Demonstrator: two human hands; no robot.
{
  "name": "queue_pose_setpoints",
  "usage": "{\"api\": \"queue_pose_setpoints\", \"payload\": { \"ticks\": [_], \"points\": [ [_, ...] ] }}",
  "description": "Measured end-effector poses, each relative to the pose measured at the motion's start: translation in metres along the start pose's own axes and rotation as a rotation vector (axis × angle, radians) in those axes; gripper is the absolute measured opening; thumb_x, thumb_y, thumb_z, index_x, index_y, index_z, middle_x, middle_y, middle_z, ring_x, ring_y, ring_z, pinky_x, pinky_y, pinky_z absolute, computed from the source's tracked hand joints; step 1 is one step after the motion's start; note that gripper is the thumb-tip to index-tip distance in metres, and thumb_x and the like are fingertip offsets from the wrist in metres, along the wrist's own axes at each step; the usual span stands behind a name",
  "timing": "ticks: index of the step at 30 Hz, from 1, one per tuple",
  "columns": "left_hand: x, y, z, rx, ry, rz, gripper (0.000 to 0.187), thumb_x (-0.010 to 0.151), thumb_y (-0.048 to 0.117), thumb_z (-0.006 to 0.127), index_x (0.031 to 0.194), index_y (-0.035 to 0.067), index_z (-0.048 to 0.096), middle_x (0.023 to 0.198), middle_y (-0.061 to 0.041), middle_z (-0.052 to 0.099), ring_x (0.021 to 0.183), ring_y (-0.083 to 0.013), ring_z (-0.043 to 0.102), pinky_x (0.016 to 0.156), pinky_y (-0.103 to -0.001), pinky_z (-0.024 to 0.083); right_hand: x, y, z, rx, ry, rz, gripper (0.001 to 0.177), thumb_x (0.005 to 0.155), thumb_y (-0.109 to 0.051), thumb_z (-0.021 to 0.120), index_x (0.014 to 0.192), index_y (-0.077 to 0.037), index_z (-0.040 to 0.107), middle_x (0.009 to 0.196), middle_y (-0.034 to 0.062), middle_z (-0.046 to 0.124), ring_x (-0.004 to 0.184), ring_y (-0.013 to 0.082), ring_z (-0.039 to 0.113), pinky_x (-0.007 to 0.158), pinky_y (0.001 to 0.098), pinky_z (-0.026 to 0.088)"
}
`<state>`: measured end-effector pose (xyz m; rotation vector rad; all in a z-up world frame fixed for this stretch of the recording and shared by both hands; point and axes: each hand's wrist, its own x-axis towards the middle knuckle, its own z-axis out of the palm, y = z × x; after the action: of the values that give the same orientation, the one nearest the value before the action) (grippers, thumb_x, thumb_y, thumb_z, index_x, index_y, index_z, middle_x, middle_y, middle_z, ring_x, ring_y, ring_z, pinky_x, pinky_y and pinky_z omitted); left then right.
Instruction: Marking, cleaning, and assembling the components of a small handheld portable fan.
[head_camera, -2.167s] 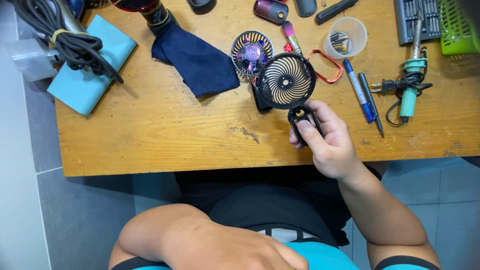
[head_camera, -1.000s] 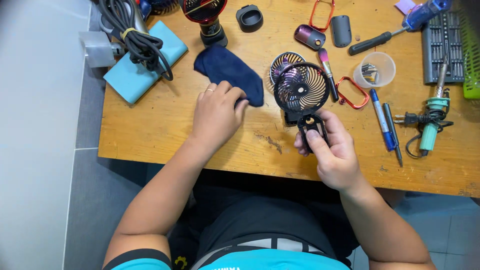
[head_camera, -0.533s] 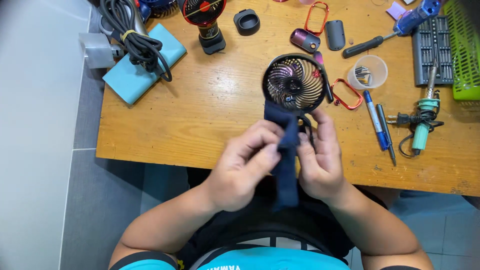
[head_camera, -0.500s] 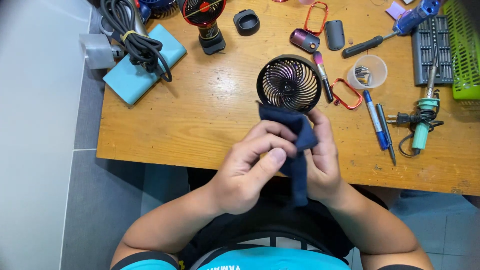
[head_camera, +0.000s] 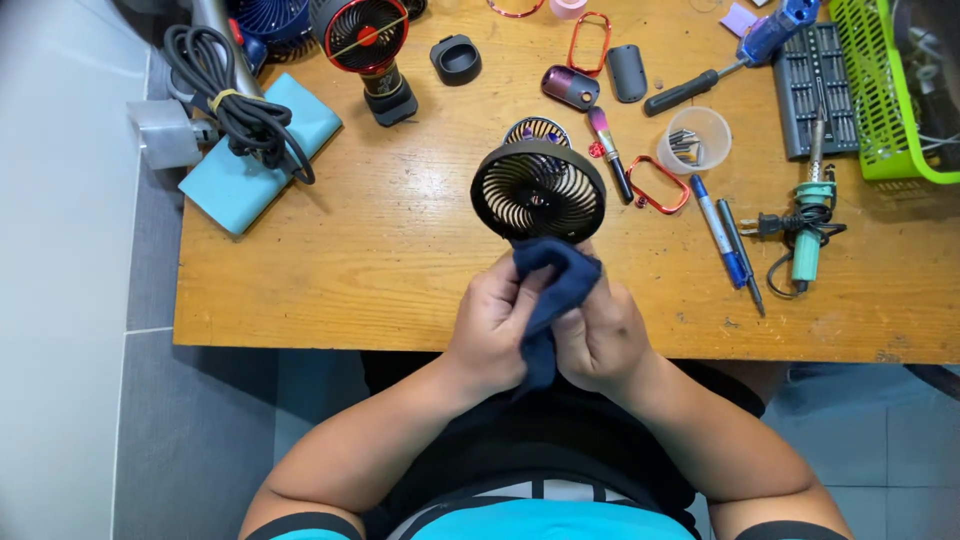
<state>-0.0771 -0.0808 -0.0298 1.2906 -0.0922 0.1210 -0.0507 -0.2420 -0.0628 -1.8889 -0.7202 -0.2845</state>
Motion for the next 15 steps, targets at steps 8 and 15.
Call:
{"api": "queue_pose_setpoints", "payload": {
  "ticks": [8,15],
  "points": [
    [0.064,0.018,-0.026,-0.219,-0.116,0.053,0.019,0.117,0.011,0.064,0.136,0.008,0.064,0.103,-0.012,0.079,0.081,-0.0198,0.079,0.079,-0.032,0.066,-0.013,0.024,-0.056,0.084,-0.021,0.003,0.086,0.114,-0.033,0.061,0.176,0.014,0.027,0.078,0.0114,0.073,0.059,0.0239,0.069,0.064,0.0386,0.061],
    [0.13,0.001,-0.061,-0.284,-0.212,-0.247,0.02,0.112,0.018,0.053,0.116,0.004,0.066,0.079,-0.014,0.068,0.058,-0.0188,0.061,0.048,-0.032,0.043,-0.117,0.137,-0.258,-0.497,0.501,0.343,0.014,0.148,0.014,0.057,0.14,0.011,0.068,0.122,0.0218,0.073,0.102,0.0276,0.067,0.09,0.0357,0.055]
  ]
}}
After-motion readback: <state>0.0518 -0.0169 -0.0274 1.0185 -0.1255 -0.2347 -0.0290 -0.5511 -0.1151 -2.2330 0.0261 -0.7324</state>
